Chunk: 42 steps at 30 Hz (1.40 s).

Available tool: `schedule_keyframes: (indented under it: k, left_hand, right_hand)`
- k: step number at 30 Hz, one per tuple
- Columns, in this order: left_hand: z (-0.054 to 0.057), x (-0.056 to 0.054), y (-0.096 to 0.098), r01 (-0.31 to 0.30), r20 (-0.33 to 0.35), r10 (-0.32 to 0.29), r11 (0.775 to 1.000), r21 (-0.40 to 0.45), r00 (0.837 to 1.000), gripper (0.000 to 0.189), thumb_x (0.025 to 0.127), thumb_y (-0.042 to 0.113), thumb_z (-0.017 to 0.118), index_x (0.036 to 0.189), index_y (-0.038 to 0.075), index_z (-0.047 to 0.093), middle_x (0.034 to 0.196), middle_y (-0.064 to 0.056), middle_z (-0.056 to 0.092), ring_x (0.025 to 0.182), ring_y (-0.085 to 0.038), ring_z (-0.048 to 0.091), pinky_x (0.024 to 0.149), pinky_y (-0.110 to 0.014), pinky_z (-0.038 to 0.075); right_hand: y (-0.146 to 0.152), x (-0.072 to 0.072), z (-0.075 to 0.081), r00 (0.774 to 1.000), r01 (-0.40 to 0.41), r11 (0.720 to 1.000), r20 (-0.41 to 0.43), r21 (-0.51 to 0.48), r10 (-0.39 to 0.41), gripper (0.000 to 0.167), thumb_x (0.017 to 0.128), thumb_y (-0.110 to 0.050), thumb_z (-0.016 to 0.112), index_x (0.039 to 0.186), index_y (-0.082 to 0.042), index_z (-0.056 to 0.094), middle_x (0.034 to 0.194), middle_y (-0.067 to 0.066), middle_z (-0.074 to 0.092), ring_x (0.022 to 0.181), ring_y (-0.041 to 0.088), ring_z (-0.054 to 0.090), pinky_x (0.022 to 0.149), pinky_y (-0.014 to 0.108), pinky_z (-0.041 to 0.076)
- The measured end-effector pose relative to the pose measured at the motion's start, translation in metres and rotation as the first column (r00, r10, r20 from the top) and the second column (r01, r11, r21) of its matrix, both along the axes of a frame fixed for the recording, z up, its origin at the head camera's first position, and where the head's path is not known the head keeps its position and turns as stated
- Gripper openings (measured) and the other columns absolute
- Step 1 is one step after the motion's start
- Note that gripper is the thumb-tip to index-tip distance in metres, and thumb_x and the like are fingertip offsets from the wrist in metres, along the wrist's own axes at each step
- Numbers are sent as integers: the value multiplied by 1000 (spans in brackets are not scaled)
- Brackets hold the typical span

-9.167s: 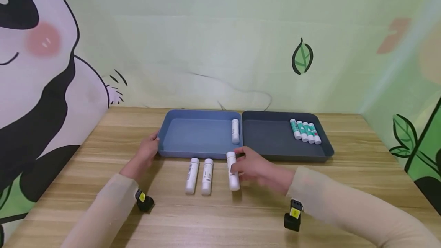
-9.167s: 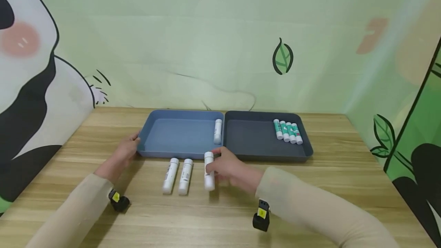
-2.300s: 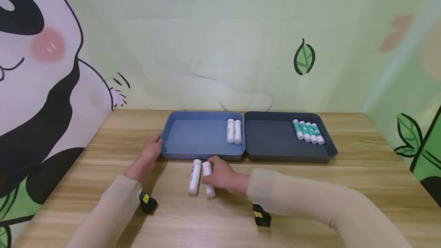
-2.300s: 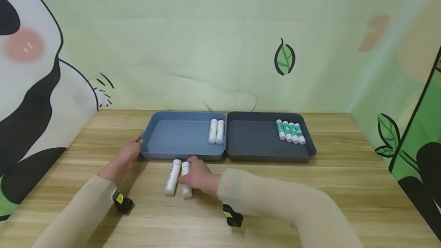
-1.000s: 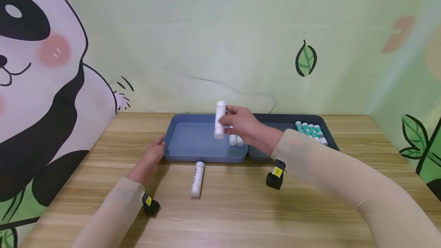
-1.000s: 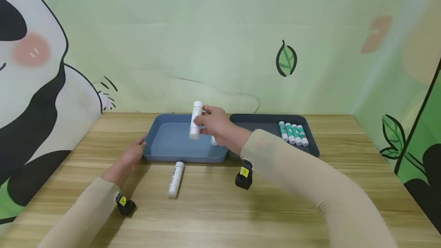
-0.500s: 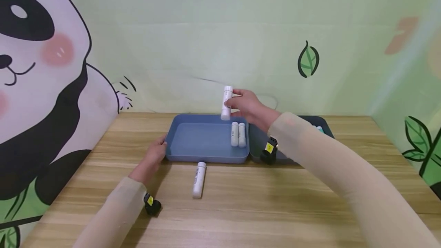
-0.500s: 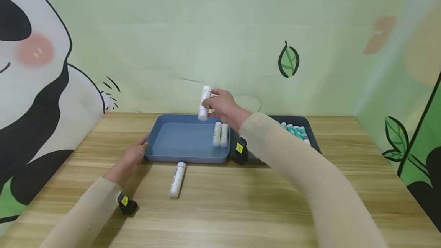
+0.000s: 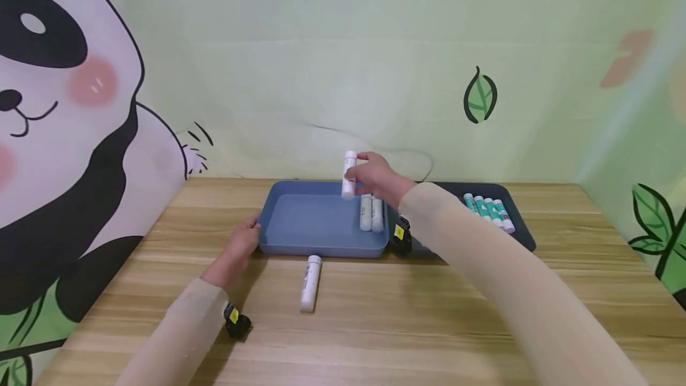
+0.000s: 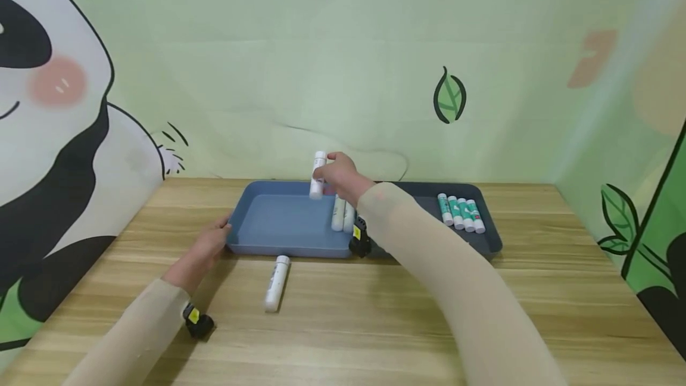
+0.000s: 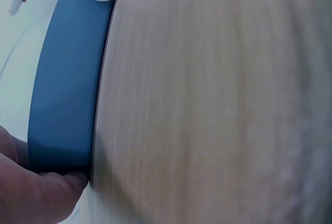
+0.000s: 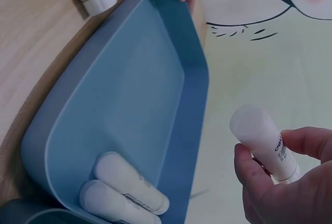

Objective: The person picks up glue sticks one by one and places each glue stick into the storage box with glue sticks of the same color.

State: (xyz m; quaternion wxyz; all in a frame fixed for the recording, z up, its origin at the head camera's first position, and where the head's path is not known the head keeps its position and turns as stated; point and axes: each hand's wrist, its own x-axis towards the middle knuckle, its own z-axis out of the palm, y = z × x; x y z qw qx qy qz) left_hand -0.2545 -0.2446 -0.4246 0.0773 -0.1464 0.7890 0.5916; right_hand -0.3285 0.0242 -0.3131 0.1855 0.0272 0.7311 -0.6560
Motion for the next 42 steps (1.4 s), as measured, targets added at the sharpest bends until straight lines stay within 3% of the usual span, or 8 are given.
schedule_keyframes:
  k: [7,17,32,36,39,42]
  left_hand:
    - [0,-2,-1,12,-25,-12,1000,-24,1000,54,110,8,22,162,0,14,171,-24,13,161,-38,7,134,-50,9]
    - [1,-1,2,14,-34,-15,999,-32,999,53,109,6,22,162,-2,16,170,-25,14,161,-39,8,134,-50,10]
    - [1,-1,-1,12,-52,-14,998,-54,999,53,109,6,24,161,-3,17,169,-27,17,160,-40,11,134,-49,12]
    - [2,-1,-1,10,-44,-12,999,-48,999,53,109,6,23,161,-3,16,169,-26,15,160,-40,10,134,-49,12]
    - [1,-1,-1,6,-31,-7,999,-48,999,53,109,6,23,161,-4,15,169,-26,15,160,-40,10,134,-50,11]
    - [0,0,-1,4,-14,-5,999,-54,1000,53,110,7,23,161,-3,15,170,-25,14,160,-40,8,134,-50,10]
  right_hand:
    - [0,-6,-12,1000,1,1000,15,3,-1,74,96,8,55,161,-11,25,158,25,39,140,42,51,114,56,50]
    - [4,-13,-27,997,-78,984,29,160,75,70,96,4,57,158,-7,27,155,25,41,137,41,52,113,55,50]
    - [1,-15,-50,994,-105,961,34,256,100,73,94,3,58,158,-5,24,155,25,42,135,40,54,109,49,55]
    - [1,-13,-53,992,-122,949,1,291,127,69,93,3,59,154,-1,27,152,24,42,125,34,56,105,49,56]
    - [-1,-13,-56,991,-121,935,-18,332,134,60,90,3,61,144,3,33,146,23,45,107,26,52,93,43,57]
    - [-2,-14,-60,991,-113,919,-30,377,134,57,89,1,62,139,4,36,143,22,46,99,23,47,82,37,55]
